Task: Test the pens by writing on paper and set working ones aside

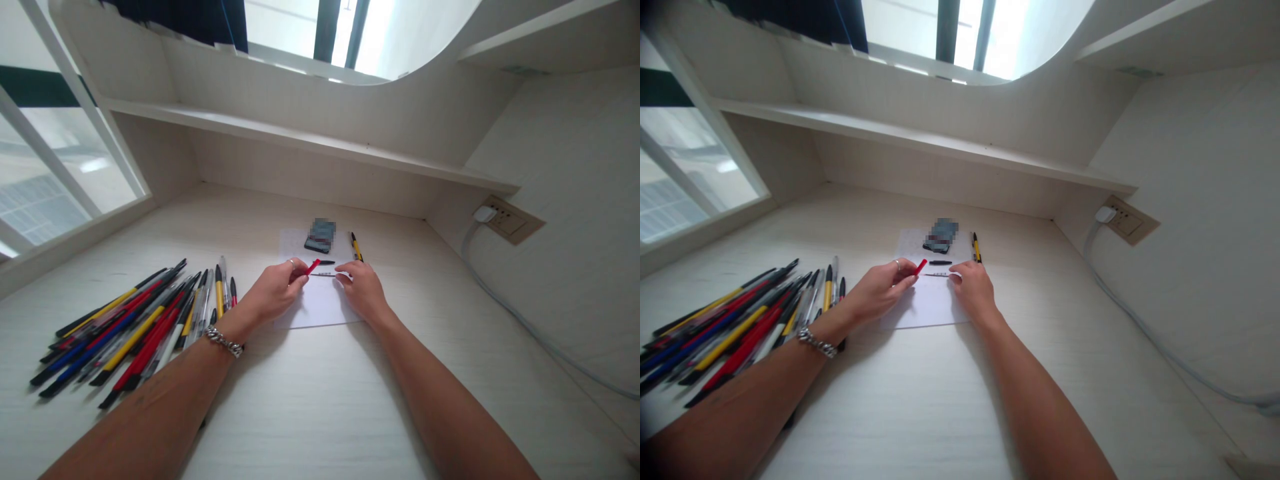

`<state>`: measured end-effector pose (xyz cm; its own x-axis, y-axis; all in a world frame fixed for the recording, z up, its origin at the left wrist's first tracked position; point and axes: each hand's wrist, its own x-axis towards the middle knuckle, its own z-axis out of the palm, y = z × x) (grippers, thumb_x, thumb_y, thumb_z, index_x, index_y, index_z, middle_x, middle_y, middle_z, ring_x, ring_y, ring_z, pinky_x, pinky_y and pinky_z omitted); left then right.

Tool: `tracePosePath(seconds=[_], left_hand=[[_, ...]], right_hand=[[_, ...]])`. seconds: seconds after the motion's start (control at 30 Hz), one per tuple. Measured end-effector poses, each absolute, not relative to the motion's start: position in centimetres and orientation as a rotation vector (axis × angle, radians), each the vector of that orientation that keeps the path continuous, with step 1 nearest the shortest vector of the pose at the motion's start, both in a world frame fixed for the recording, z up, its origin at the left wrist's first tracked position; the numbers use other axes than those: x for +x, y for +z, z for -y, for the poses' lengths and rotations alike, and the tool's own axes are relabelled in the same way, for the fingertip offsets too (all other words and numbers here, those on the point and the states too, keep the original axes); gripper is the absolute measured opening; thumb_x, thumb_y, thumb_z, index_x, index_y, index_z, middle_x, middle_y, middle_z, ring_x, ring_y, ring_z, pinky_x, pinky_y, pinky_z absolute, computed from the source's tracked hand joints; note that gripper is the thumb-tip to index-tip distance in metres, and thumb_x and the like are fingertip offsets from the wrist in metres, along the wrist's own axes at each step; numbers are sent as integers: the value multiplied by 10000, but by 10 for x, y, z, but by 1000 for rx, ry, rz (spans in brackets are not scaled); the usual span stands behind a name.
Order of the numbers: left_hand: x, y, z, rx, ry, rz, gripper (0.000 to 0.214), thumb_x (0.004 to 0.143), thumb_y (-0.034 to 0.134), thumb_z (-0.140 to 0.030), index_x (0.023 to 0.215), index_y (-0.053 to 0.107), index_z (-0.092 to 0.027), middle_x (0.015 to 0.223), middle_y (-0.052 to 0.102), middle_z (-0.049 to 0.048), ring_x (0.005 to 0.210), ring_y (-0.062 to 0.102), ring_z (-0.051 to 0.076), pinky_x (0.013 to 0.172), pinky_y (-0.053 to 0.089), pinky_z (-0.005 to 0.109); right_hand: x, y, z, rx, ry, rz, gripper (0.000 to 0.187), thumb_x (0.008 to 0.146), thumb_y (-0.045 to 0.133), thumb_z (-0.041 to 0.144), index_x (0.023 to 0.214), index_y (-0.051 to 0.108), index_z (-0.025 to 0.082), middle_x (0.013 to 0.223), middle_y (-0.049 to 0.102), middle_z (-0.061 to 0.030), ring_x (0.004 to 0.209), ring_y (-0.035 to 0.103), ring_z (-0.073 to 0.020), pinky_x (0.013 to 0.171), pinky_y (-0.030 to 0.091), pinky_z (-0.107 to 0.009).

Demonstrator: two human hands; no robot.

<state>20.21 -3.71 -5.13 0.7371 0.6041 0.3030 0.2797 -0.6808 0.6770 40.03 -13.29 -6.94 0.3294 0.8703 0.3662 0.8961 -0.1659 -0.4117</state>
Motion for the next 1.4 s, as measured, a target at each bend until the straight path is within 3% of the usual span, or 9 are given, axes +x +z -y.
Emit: tracePosePath(seconds=[0.27,0.43,0.57,0.77,1.4], left_hand=[[200,-54,33,2332,714,-680,169,909,485,-255,990,613,-180,920,713,62,831,653,185,746,491,309],[199,-54,31,2318,722,-694,173,903,482,-234,991,621,-181,910,716,54,831,662,183,755,491,301],[197,-54,30,2283,692,-728,223,892,478,-201,1049,634,-176,942,727,63,869,674,184,777,491,292],[197,-53,29,2319,660,-813,294,865,491,-168,1108,655,-188,966,734,65,872,668,188,777,480,288],[195,-53,27,2423,644,-891,268,828,514,-136,1026,680,-206,949,732,57,856,653,191,754,463,279]], right_hand=[[403,-74,128,-2201,6,1539,139,848,616,289,908,735,251,968,670,-72,927,569,-214,805,403,-315],[401,-71,131,-2239,-6,1569,124,852,584,258,807,696,229,915,672,-63,873,571,-214,713,374,-304],[403,-66,137,-2119,33,1472,145,885,522,234,854,662,216,853,689,-41,788,588,-191,683,386,-292],[410,-57,145,-1739,42,1364,141,871,561,240,920,690,214,922,712,-38,830,631,-179,767,457,-286],[406,-52,147,-1725,-199,1572,153,884,546,142,870,685,206,857,688,-49,839,587,-209,763,434,-322]])
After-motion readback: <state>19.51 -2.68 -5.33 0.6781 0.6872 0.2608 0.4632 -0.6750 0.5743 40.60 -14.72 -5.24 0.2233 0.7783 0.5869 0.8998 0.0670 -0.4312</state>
